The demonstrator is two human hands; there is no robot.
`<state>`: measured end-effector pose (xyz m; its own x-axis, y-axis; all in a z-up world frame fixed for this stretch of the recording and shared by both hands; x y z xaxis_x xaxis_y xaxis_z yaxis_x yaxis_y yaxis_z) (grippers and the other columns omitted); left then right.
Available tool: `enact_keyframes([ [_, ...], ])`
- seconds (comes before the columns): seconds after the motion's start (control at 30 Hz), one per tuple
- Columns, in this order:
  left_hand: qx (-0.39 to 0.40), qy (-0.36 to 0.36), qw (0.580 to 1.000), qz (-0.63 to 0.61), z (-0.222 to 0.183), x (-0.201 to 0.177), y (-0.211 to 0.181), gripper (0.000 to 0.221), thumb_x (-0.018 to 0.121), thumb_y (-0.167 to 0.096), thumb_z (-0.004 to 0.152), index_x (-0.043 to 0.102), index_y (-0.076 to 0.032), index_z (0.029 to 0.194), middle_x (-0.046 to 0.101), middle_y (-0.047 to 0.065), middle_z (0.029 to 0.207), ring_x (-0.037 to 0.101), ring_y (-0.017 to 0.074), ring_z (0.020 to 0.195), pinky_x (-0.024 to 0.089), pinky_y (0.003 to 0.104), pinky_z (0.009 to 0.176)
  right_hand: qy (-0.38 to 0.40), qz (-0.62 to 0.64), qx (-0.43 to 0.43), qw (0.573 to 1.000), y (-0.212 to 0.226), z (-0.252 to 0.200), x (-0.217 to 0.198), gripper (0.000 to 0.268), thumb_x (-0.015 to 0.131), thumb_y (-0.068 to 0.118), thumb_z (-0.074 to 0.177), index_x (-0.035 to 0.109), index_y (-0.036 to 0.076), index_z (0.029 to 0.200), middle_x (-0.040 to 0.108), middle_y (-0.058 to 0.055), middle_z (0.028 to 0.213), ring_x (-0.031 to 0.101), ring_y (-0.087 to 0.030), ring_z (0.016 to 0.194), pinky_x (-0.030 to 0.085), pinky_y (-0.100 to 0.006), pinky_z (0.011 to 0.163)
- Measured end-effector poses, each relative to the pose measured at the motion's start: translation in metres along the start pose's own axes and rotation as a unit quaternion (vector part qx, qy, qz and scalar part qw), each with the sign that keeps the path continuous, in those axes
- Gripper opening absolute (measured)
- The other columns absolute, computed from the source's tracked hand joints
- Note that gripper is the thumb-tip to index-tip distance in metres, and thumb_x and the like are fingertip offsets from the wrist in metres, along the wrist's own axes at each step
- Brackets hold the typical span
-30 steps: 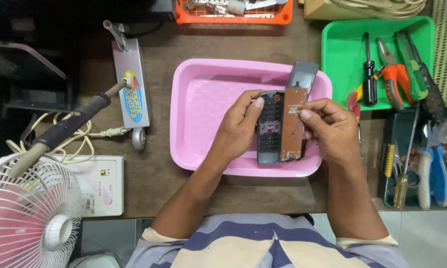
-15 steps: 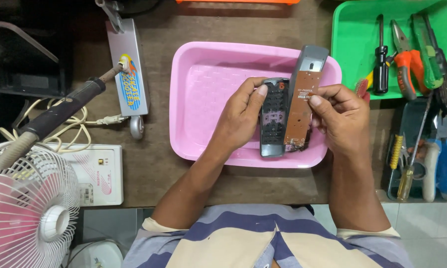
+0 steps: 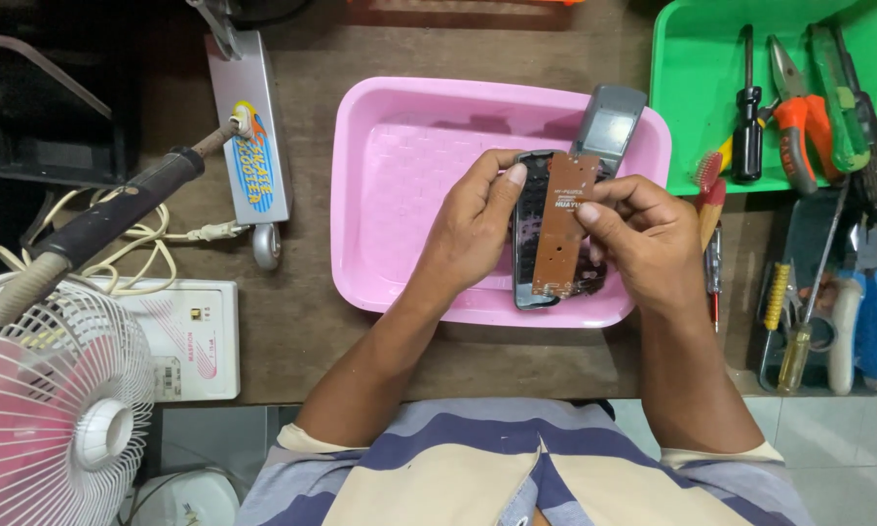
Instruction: Disassembling a remote control to clean the internal circuit board and plastic casing using a brush and screwdriver before reassembling it.
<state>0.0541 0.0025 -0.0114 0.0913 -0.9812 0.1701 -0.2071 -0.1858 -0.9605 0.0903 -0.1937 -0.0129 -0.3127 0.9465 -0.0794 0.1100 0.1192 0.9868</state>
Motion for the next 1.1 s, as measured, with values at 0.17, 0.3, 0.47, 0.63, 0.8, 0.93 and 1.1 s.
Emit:
enact_keyframes([
  [0.17,0.014,0.005,1.000,0.013,-0.002,0.003,-0.013,0.030,0.041,-0.023,0.112,0.063,-0.009,0.128,0.066,0.008,0.076,0.061,0.0130,0.065,0.060,0.033,0.061,0.019,-0.010,-0.010,1.000,0.004,-0.003,0.008,0.019,0.074,-0.002,0.093,0.069,-0.008,0.110,0.066,-0.017,0.070,0.063,-0.014,0.050,0.045,-0.021,0.042],
  [0.3,0.030,0.001,0.999,0.021,-0.003,0.003,-0.020,0.030,0.042,-0.022,0.112,0.062,-0.008,0.129,0.060,0.005,0.071,0.055,0.0110,0.064,0.056,0.031,0.060,0.023,-0.025,-0.025,0.999,0.009,-0.003,0.011,0.021,0.075,-0.002,0.093,0.070,-0.009,0.112,0.067,-0.016,0.072,0.062,-0.012,0.053,0.049,-0.022,0.046],
  [0.47,0.034,0.003,0.999,0.023,-0.003,0.004,-0.024,0.032,0.041,-0.022,0.112,0.063,-0.007,0.130,0.058,0.004,0.068,0.054,0.0116,0.062,0.054,0.031,0.060,0.015,-0.043,-0.032,0.998,0.016,-0.006,0.017,0.020,0.075,-0.002,0.094,0.070,-0.008,0.113,0.069,-0.016,0.074,0.060,-0.010,0.055,0.050,-0.022,0.048],
  [0.63,0.047,-0.003,0.998,0.038,-0.007,0.006,-0.039,0.033,0.040,-0.021,0.112,0.063,-0.006,0.130,0.049,0.002,0.066,0.049,0.0129,0.065,0.051,0.032,0.067,-0.009,-0.078,-0.043,0.996,0.019,-0.007,0.016,0.020,0.077,0.000,0.094,0.072,-0.006,0.112,0.067,-0.012,0.072,0.058,-0.008,0.057,0.050,-0.022,0.050],
  [0.8,0.051,-0.004,0.998,0.039,-0.007,0.007,-0.044,0.034,0.039,-0.020,0.113,0.063,-0.006,0.131,0.048,0.002,0.069,0.049,0.0132,0.069,0.051,0.033,0.070,-0.026,-0.129,-0.072,0.989,0.021,-0.008,0.017,0.019,0.080,0.001,0.092,0.074,-0.004,0.109,0.070,-0.013,0.070,0.060,-0.010,0.055,0.049,-0.023,0.047],
  [0.93,0.055,-0.003,0.998,0.044,-0.008,0.007,-0.044,0.034,0.039,-0.021,0.113,0.064,-0.007,0.131,0.048,0.002,0.071,0.049,0.0140,0.073,0.051,0.035,0.073,-0.034,-0.145,-0.087,0.985,0.024,-0.008,0.017,0.021,0.081,0.001,0.091,0.075,-0.003,0.111,0.071,-0.013,0.071,0.061,-0.010,0.057,0.050,-0.023,0.047],
  [1.1,0.048,0.003,0.998,0.027,-0.010,0.009,-0.040,0.034,0.039,-0.023,0.113,0.064,-0.008,0.131,0.056,0.006,0.077,0.055,0.0172,0.082,0.054,0.041,0.084,-0.047,-0.204,-0.102,0.972,0.032,-0.009,0.021,0.021,0.085,0.005,0.090,0.078,0.002,0.109,0.071,-0.012,0.072,0.059,-0.012,0.061,0.050,-0.026,0.053],
])
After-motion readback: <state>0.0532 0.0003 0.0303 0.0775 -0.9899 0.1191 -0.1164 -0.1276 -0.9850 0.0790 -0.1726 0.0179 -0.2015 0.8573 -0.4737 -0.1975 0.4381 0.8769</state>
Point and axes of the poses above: each hand's wrist, its own z-axis towards the middle knuckle, its own x-axis out of the palm, y = z × x, the point moved 6 cm from there along z, towards the middle knuckle
